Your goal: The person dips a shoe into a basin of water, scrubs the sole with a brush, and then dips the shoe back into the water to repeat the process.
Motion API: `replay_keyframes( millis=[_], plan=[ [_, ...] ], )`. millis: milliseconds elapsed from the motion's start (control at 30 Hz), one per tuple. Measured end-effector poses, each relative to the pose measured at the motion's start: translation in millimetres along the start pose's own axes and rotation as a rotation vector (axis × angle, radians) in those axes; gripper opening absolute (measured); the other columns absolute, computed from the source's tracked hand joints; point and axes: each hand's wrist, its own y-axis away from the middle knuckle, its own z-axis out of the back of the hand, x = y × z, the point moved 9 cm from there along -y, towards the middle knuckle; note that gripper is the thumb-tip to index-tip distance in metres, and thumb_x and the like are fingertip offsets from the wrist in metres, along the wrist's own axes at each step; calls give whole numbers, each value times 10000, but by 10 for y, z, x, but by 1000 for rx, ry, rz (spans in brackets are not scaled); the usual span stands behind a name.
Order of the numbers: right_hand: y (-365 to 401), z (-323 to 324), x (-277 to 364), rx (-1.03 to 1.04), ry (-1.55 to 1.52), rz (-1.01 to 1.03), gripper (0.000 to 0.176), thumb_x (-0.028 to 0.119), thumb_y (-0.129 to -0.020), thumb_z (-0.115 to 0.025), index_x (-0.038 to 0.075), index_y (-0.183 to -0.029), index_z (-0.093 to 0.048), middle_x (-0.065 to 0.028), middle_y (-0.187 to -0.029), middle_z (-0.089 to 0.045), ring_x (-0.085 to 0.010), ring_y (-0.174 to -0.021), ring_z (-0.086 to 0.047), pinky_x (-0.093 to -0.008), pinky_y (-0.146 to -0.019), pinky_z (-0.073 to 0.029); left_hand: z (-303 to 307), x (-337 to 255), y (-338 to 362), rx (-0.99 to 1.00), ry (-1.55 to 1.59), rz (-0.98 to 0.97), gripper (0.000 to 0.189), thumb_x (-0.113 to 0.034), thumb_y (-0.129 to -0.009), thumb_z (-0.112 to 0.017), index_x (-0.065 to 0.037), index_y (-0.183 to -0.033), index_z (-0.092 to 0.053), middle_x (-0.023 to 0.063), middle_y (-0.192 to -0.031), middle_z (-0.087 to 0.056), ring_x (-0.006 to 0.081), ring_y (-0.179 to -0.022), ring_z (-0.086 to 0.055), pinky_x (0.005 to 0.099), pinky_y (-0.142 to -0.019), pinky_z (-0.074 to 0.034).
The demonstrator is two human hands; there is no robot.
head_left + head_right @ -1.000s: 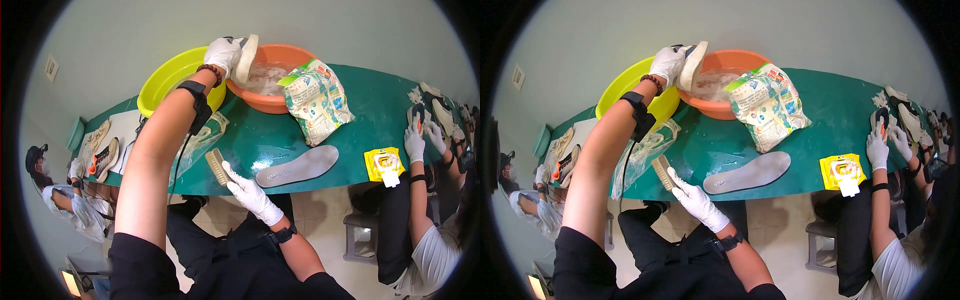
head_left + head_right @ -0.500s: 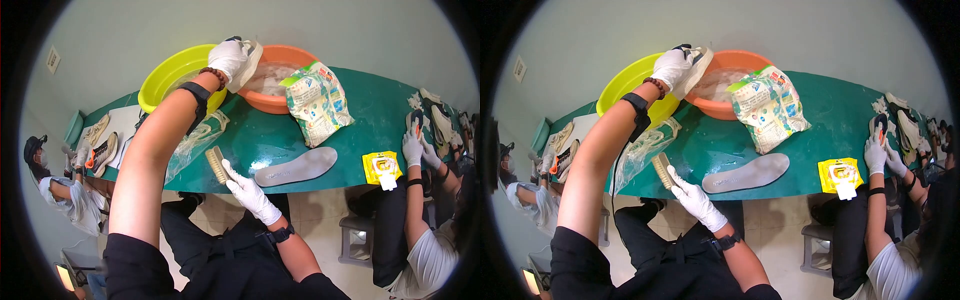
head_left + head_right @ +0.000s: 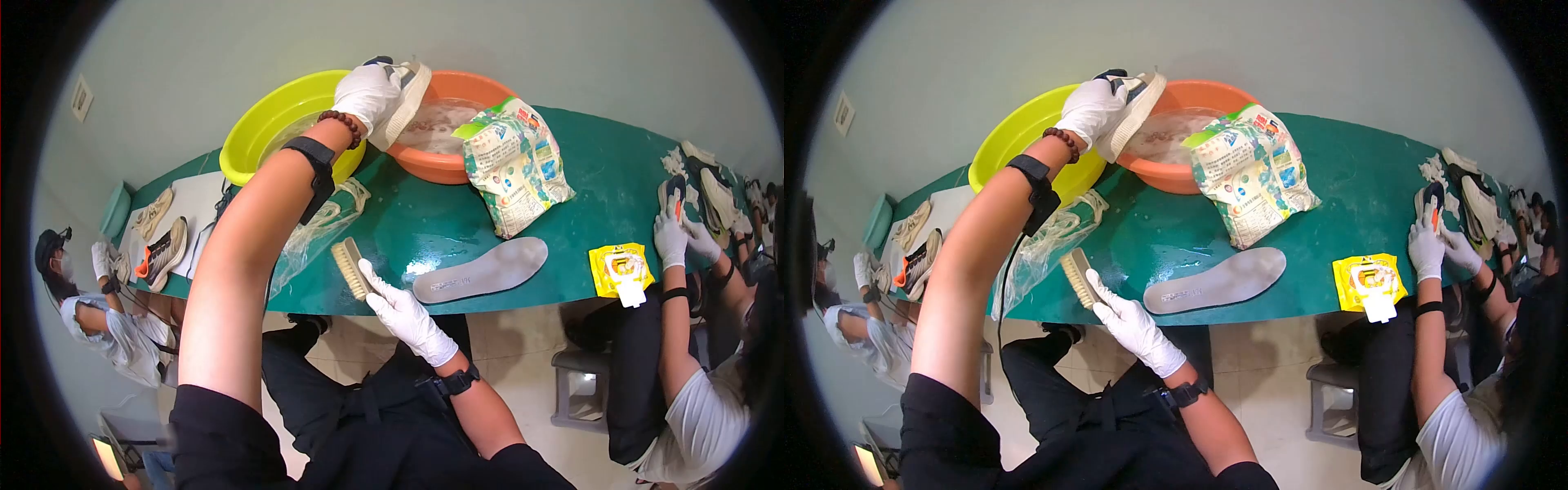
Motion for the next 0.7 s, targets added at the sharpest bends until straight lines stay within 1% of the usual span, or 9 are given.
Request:
replay_keyframes(
  millis=[133, 233, 267, 367, 400, 500, 533, 633, 700],
  plan=[
    [4, -1, 20, 3, -3, 3, 535, 178, -1025, -473, 62, -1525, -322, -80, -1547, -407, -164, -1390, -401, -286, -1126, -297, 93, -44, -17, 47, 21, 65, 406, -353, -943, -447, -83, -1106, -701, 198, -1070, -694, 392, -1004, -650, 455, -872, -509],
    [-6, 6, 7, -38, 38, 76, 533, 197, -1024, -478, 116, -1528, -328, -119, -1508, -453, -241, -1365, -462, -286, -1076, -363, 72, 78, -48, 21, 46, 113, 414, -366, -947, -444, -90, -1116, -703, 202, -1075, -692, 395, -1011, -646, 459, -883, -504],
    [-6, 5, 0, -32, 37, 68, 534, 195, -1023, -480, 116, -1528, -328, -116, -1510, -450, -241, -1365, -460, -286, -1075, -364, 64, 13, 6, 6, 42, 4, 420, -370, -954, -435, -90, -1118, -702, 212, -1077, -687, 402, -1019, -641, 466, -889, -500],
    [-2, 11, -3, -22, 38, 57, 535, 192, -1022, -482, 119, -1528, -327, -111, -1514, -445, -237, -1366, -457, -282, -1070, -369, -70, 268, -140, -36, 192, 150, 416, -373, -958, -436, -92, -1101, -706, 208, -1073, -689, 408, -1016, -639, 470, -890, -498],
    [-11, 7, -17, -27, 38, 67, 534, 194, -1022, -481, 120, -1528, -328, -110, -1514, -444, -234, -1365, -457, -281, -1067, -370, -106, 290, -153, -14, 111, 184, 414, -375, -964, -430, -90, -1076, -709, 203, -1069, -690, 410, -1012, -638, 472, -888, -498],
    [5, -1, -34, -32, 45, 56, 533, 201, -1024, -480, 122, -1529, -328, -109, -1513, -447, -228, -1362, -461, -277, -1061, -374, -136, 113, -171, 9, 47, 45, 420, -382, -968, -426, -89, -1067, -710, 191, -1065, -695, 407, -1005, -640, 469, -886, -500],
    [-12, 8, -30, -31, 49, 53, 533, 203, -1025, -479, 122, -1529, -327, -109, -1512, -449, -226, -1360, -462, -277, -1060, -375, -89, 109, -144, 24, 48, 96, 422, -380, -969, -425, -86, -1071, -709, 187, -1067, -696, 405, -1001, -642, 465, -881, -503],
    [-5, 1, -45, -33, 39, 65, 533, 207, -1027, -479, 123, -1530, -326, -113, -1507, -456, -223, -1354, -472, -275, -1054, -376, -151, 165, -152, 48, -3, 145, 406, -404, -961, -450, -160, -1186, -684, 201, -1059, -694, 397, -982, -654, 465, -875, -514],
    [-11, 10, -19, -29, 42, 69, 533, 206, -1027, -477, 125, -1531, -323, -116, -1503, -460, -223, -1348, -479, -275, -1056, -375, -18, 116, -101, -83, 83, 88, 423, -414, -961, -452, -130, -1168, -688, 209, -1054, -693, 402, -985, -653, 464, -876, -514]
  ],
)
